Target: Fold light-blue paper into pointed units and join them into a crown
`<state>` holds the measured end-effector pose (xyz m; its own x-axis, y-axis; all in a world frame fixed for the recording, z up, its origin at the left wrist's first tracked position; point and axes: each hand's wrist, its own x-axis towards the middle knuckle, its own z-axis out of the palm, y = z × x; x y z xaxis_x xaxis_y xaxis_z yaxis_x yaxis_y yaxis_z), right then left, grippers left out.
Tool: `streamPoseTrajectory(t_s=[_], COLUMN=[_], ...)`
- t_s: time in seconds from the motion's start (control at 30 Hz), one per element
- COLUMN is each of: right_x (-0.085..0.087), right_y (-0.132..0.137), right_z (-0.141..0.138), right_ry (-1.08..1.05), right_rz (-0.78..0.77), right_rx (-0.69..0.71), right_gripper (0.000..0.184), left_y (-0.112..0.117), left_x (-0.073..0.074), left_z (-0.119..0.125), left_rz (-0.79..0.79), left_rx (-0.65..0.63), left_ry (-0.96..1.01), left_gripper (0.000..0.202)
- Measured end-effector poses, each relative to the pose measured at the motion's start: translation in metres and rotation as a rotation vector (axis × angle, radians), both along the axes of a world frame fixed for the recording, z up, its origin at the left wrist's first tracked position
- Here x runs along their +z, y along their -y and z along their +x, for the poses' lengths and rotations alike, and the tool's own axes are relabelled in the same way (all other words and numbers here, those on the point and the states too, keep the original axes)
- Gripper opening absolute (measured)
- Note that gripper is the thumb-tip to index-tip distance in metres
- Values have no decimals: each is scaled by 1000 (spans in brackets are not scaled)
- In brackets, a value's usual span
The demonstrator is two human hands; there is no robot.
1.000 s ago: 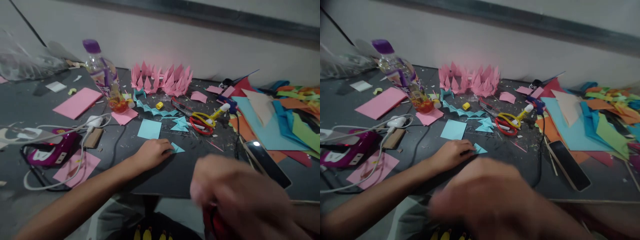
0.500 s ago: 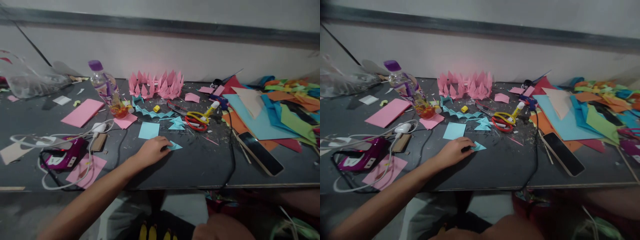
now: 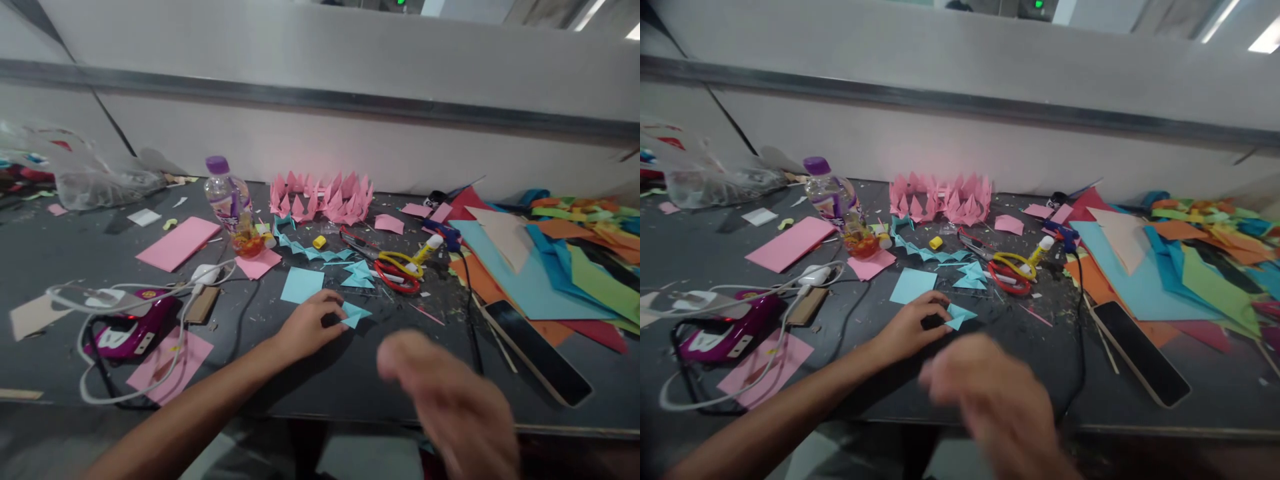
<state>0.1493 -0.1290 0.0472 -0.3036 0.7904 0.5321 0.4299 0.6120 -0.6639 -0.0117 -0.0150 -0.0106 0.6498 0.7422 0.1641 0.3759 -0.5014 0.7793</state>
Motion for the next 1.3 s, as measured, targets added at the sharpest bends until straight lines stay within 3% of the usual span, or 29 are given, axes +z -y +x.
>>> streamPoseTrajectory(t_s=[0.1, 0.17, 0.27, 0.37, 0.43, 0.53, 0.67, 0.87, 1.0, 1.1, 1.2, 1.3], right_x=[-7, -15, -27, -35, -39, -44, -52, -55, -53, -53, -54, -55], right_y=[-50, -76, -97, -103, -102, -100, -99, -100, -106, -114, -121, -122], right_z=[19, 27, 30, 28, 26, 25, 25, 22, 37, 58, 76, 80], right_ry=[-19, 89, 167, 74, -24, -97, -152, -110, -49, -60, -173, -190], right_rz=[-214, -464, -671, -696, -705, -744, -795, -807, -706, -493, -482, -515], right_rx=[-270, -228, -81, -5, -1, -29, -51, -70, -68, -300, -437, -360], right_gripper=[34, 45, 23, 22, 21, 22, 23, 24, 25, 21, 32, 37], left_y=[-2, -4, -8, -10, -10, -11, -12, -11, -13, -21, -34, -44], left_x=[2, 3, 4, 6, 7, 7, 3, -2, 1, 5, 6, 5], left_z=[-1, -2, -3, -3, -3, -3, -2, 1, -1, -12, -27, -38], left_rz=[-100, -173, -268, -391, -501, -592, -598, -573, -377, -13, 262, 348], left_rx=[48, 81, 158, 189, 119, 44, 117, 100, 134, 261, 324, 258], left_ry=[102, 113, 135, 244, 306, 270, 187, 184, 116, 39, -223, -468], left_gripper=[5, 5, 5, 25, 32, 14, 17, 20, 23, 24, 30, 52])
